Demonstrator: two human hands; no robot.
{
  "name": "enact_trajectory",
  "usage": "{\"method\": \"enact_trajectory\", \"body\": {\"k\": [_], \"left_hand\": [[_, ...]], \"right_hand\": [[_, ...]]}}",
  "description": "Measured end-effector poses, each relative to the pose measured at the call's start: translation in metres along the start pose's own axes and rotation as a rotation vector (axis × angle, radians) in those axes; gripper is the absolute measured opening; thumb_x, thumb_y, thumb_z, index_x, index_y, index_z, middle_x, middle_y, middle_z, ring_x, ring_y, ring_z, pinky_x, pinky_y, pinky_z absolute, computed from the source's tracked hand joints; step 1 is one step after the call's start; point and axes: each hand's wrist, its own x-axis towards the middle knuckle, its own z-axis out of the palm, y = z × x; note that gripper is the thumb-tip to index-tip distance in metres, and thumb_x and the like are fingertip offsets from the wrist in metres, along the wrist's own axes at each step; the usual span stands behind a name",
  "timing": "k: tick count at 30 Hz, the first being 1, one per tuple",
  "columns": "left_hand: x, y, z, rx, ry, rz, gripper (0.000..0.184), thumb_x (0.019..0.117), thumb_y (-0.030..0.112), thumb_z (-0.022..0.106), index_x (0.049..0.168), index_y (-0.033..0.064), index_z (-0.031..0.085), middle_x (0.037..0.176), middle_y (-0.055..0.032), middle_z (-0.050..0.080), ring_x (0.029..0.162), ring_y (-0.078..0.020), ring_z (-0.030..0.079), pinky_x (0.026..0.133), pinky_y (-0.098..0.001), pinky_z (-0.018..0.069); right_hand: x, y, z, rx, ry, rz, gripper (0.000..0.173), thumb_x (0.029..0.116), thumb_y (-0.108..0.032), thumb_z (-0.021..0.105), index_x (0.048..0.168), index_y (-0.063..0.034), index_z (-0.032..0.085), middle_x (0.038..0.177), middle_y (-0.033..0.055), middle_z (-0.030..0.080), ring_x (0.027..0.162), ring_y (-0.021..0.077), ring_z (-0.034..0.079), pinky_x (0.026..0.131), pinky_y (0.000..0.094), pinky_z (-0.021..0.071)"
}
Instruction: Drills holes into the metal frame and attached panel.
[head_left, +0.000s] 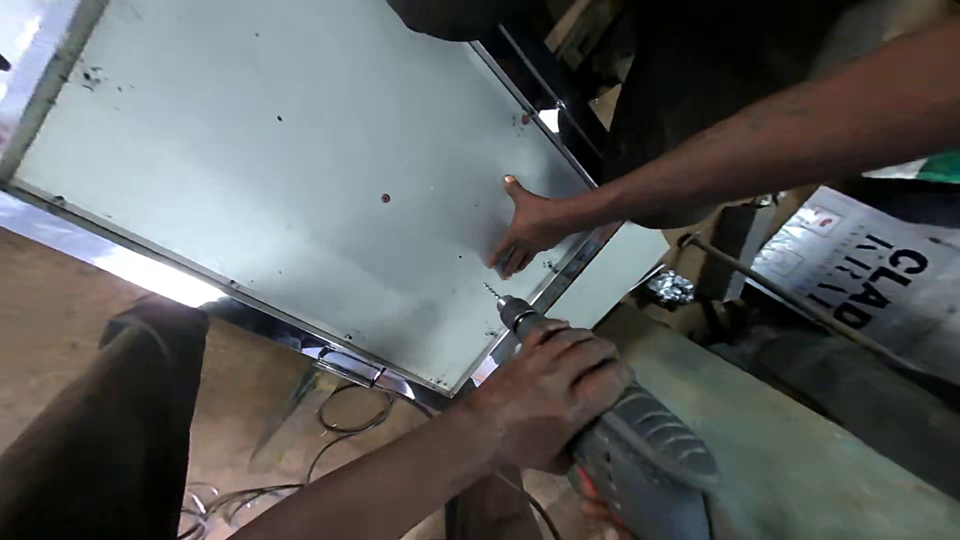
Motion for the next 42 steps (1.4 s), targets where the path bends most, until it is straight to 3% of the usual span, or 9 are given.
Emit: {"method": "enact_trajectory", "body": {"k": [2, 4, 5, 9, 14, 22, 37, 42], "left_hand": [[0.001, -0.01, -0.011, 0.004, 0.017, 0.001, 0.074, 0.0627, 0.025, 0.089, 0.129, 0.0054, 0.062, 0.129, -0.0148, 0.066, 0.127, -0.0325, 0.059, 0.113, -0.0545, 0.0414], [-0.001, -0.02, -0.018, 0.003, 0.025, -0.008, 0.078, 0.062, 0.031, 0.09, 0.13, 0.0059, 0.062, 0.131, -0.0145, 0.065, 0.128, -0.0316, 0.058, 0.116, -0.0533, 0.0397], [-0.002, -0.025, -0.021, 0.002, 0.031, -0.011, 0.078, 0.0622, 0.032, 0.089, 0.13, 0.006, 0.061, 0.131, -0.0145, 0.065, 0.129, -0.0314, 0.058, 0.116, -0.0531, 0.0392], [-0.002, -0.038, -0.031, -0.002, 0.06, -0.012, 0.074, 0.0636, 0.027, 0.088, 0.129, 0.0046, 0.062, 0.13, -0.0147, 0.066, 0.127, -0.0311, 0.059, 0.115, -0.0527, 0.0405], [0.001, -0.048, -0.037, -0.025, 0.072, -0.021, 0.072, 0.0608, 0.015, 0.088, 0.128, 0.0049, 0.062, 0.128, -0.0135, 0.066, 0.126, -0.0305, 0.059, 0.114, -0.0533, 0.0403], [0.0, -0.052, -0.037, -0.02, 0.043, -0.036, 0.087, 0.0506, 0.025, 0.093, 0.13, 0.0053, 0.061, 0.131, -0.014, 0.065, 0.128, -0.0313, 0.058, 0.114, -0.0535, 0.0406], [-0.001, -0.06, -0.037, -0.021, 0.076, -0.013, 0.084, 0.0526, 0.028, 0.091, 0.128, 0.004, 0.063, 0.128, -0.0151, 0.066, 0.126, -0.0318, 0.059, 0.113, -0.0536, 0.0407], [-0.001, -0.064, -0.038, -0.04, 0.107, -0.011, 0.078, 0.0569, 0.03, 0.089, 0.126, 0.0033, 0.063, 0.127, -0.0152, 0.066, 0.125, -0.0322, 0.059, 0.112, -0.0546, 0.0422]], "right_hand": [[0.014, 0.01, 0.009, 0.06, -0.007, -0.001, 0.062, 0.0862, -0.003, 0.066, 0.136, 0.0199, 0.037, 0.108, 0.0195, 0.066, 0.091, 0.0172, 0.072, 0.078, 0.0327, 0.0614], [0.018, 0.042, 0.01, 0.103, -0.015, -0.132, 0.068, 0.0901, -0.009, 0.068, 0.139, 0.0194, 0.03, 0.11, 0.024, 0.067, 0.094, 0.0291, 0.073, 0.079, 0.0453, 0.0639], [0.019, 0.046, 0.012, 0.089, -0.004, -0.178, 0.07, 0.0902, -0.01, 0.069, 0.14, 0.0199, 0.028, 0.109, 0.0242, 0.069, 0.093, 0.0311, 0.074, 0.077, 0.0472, 0.0647], [0.025, 0.026, 0.02, -0.034, 0.05, -0.212, 0.07, 0.0862, -0.007, 0.07, 0.139, 0.0195, 0.032, 0.106, 0.0191, 0.072, 0.087, 0.0252, 0.076, 0.071, 0.0413, 0.0665], [0.032, 0.013, 0.023, -0.073, 0.056, -0.196, 0.069, 0.0852, -0.006, 0.07, 0.139, 0.0173, 0.034, 0.105, 0.0172, 0.073, 0.086, 0.024, 0.077, 0.069, 0.0403, 0.0668], [0.035, 0.01, 0.026, -0.083, 0.063, -0.17, 0.067, 0.0851, -0.004, 0.071, 0.138, 0.0159, 0.036, 0.104, 0.0157, 0.074, 0.086, 0.0236, 0.077, 0.069, 0.0393, 0.067], [0.041, 0.006, 0.03, -0.115, 0.082, -0.151, 0.066, 0.0841, -0.006, 0.072, 0.137, 0.0139, 0.038, 0.101, 0.0129, 0.075, 0.083, 0.0219, 0.077, 0.066, 0.0385, 0.0669], [0.041, -0.004, 0.031, -0.186, 0.09, -0.136, 0.07, 0.0844, -0.007, 0.071, 0.14, 0.0152, 0.036, 0.095, 0.0126, 0.072, 0.074, 0.0186, 0.075, 0.067, 0.0377, 0.0662]]}}
